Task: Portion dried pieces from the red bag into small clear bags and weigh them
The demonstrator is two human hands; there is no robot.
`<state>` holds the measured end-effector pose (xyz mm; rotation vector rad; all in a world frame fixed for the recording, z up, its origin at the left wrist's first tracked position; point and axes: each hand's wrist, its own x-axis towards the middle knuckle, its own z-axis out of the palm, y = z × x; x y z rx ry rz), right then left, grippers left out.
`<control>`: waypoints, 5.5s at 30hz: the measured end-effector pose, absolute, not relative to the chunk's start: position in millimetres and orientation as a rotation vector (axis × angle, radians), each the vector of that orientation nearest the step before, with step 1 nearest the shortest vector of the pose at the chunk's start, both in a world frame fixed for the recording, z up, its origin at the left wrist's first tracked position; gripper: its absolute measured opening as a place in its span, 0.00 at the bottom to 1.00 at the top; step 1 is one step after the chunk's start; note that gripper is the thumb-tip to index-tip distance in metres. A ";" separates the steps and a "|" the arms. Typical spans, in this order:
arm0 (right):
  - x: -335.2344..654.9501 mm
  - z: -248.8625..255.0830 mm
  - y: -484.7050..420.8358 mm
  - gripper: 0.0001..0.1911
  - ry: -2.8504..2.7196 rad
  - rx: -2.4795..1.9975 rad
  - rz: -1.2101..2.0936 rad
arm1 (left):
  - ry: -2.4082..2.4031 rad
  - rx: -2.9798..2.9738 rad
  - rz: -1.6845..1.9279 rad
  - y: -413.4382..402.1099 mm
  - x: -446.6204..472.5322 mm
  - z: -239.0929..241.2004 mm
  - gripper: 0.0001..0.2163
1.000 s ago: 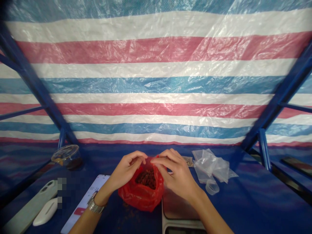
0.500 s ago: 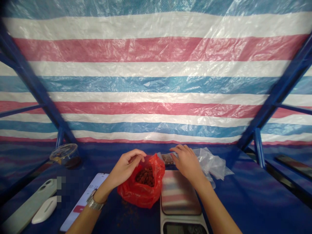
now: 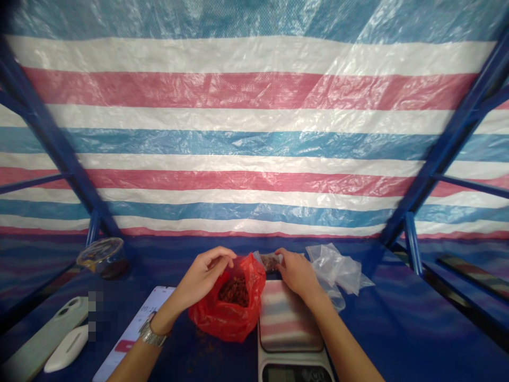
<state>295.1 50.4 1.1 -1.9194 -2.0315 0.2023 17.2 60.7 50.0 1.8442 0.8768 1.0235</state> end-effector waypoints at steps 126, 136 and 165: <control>236.3 59.5 4.1 0.12 -2.006 -0.915 0.066 | 0.737 1.834 0.715 40.2 29.5 43.1 0.31; 237.1 56.9 5.7 0.10 -1.926 -0.853 -0.004 | 0.800 1.958 0.775 42.9 27.8 47.2 0.24; 334.6 38.7 43.3 0.10 -1.512 -1.778 -0.246 | 1.003 2.169 1.089 55.7 19.1 37.8 0.21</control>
